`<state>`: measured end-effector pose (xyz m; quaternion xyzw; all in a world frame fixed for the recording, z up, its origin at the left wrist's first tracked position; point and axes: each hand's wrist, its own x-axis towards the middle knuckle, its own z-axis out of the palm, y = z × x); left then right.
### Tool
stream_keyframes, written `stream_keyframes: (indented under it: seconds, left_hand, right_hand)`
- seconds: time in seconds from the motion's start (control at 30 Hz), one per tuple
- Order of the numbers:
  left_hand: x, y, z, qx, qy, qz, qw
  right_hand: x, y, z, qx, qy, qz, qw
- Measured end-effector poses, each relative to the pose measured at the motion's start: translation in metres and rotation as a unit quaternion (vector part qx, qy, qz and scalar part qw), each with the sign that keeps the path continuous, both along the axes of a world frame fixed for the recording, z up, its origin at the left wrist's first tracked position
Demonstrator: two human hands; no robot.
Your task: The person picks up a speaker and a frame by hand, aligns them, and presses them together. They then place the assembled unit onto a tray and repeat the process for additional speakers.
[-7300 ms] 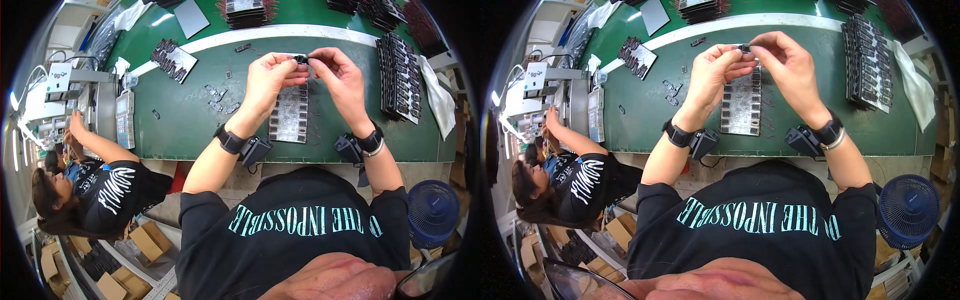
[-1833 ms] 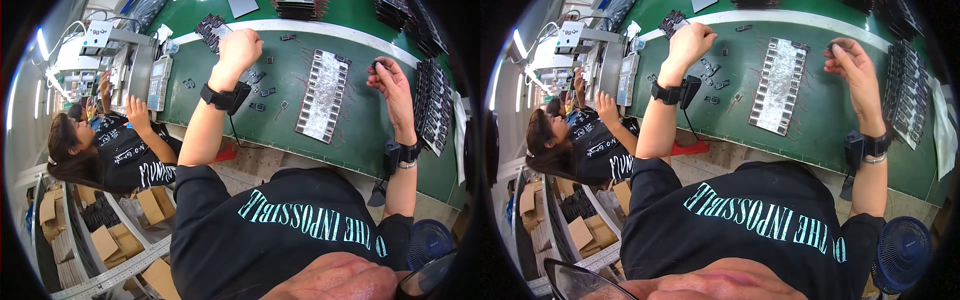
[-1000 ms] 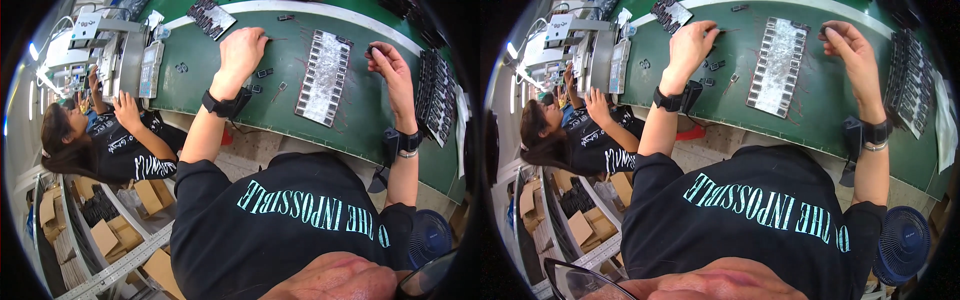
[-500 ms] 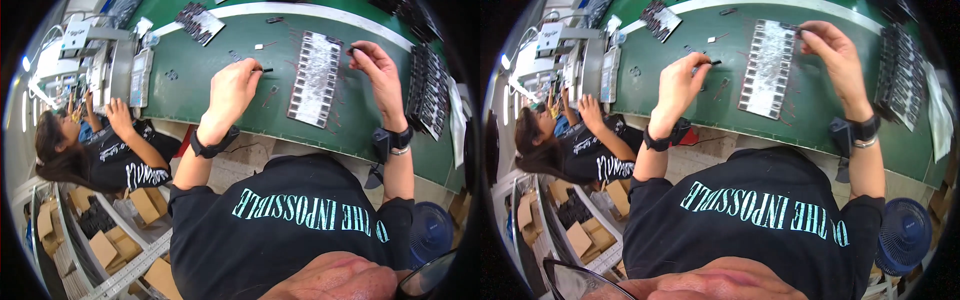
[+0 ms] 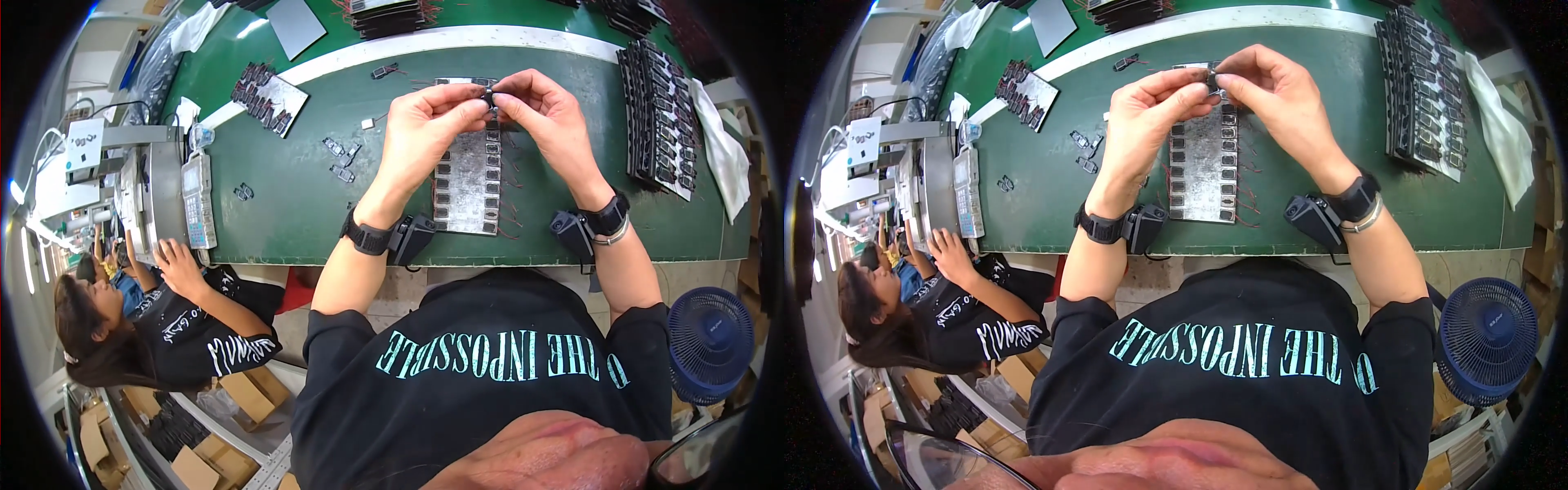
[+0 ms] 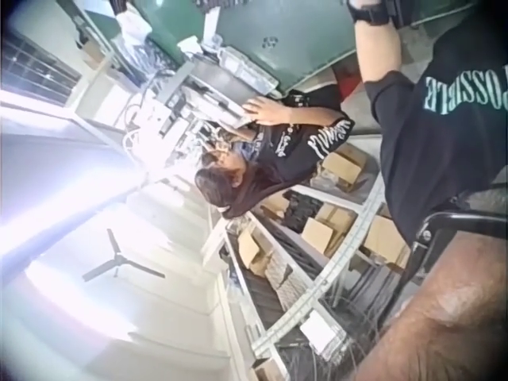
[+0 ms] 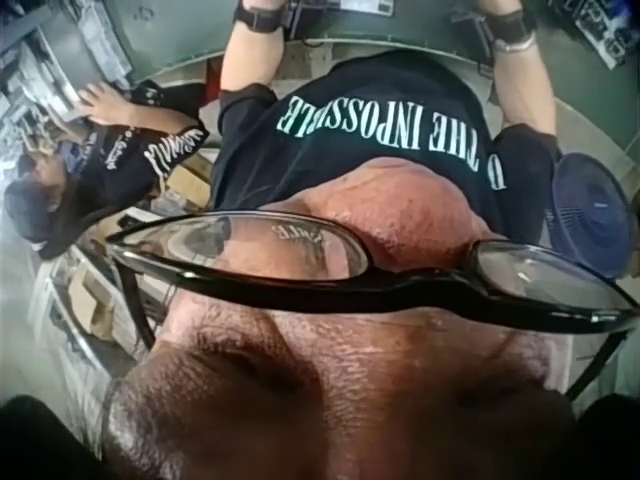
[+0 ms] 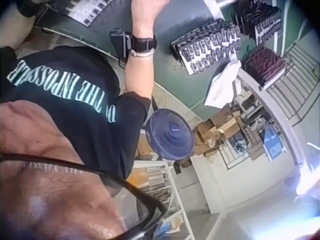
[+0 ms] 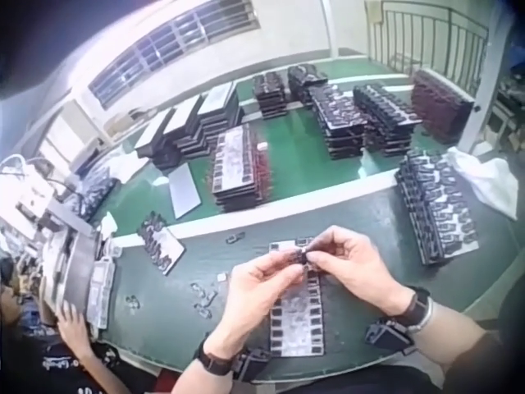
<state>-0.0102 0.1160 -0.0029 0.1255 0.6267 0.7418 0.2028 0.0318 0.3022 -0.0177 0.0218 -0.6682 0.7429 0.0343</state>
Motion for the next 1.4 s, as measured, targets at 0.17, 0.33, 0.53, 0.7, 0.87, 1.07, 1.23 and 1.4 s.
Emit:
stream_keyframes:
  seconds: [0.17, 0.33, 0.53, 0.7, 0.87, 1.07, 1.23, 1.4]
  left_hand:
    - [0.003, -0.002, -0.004, -0.036, 0.039, 0.008, 0.999]
    - [0.003, -0.001, -0.001, -0.028, 0.034, 0.031, 0.999]
    - [0.004, -0.001, -0.005, -0.028, 0.037, 0.015, 0.999]
    - [0.004, -0.001, -0.005, -0.032, 0.049, -0.018, 0.998]
    - [0.005, 0.0, -0.004, -0.035, 0.043, -0.025, 0.998]
    - [0.005, -0.002, -0.006, -0.037, 0.051, -0.03, 0.998]
    - [0.004, -0.001, -0.007, -0.043, 0.051, -0.032, 0.997]
    - [0.004, -0.001, -0.003, -0.048, 0.046, -0.029, 0.997]
  right_hand:
    - [-0.002, -0.004, -0.001, 0.013, -0.01, -0.012, 1.0]
    - [-0.003, -0.006, 0.0, 0.042, -0.003, -0.009, 0.999]
    - [-0.007, 0.006, -0.005, 0.024, -0.029, 0.018, 0.999]
    - [-0.008, 0.016, -0.003, -0.047, -0.081, 0.113, 0.989]
    - [-0.007, 0.018, -0.004, -0.06, -0.068, 0.132, 0.987]
    - [-0.007, 0.017, -0.002, -0.049, -0.076, 0.13, 0.987]
    - [-0.008, 0.02, -0.004, -0.031, -0.073, 0.137, 0.987]
    - [-0.008, 0.021, -0.003, -0.012, -0.055, 0.133, 0.99]
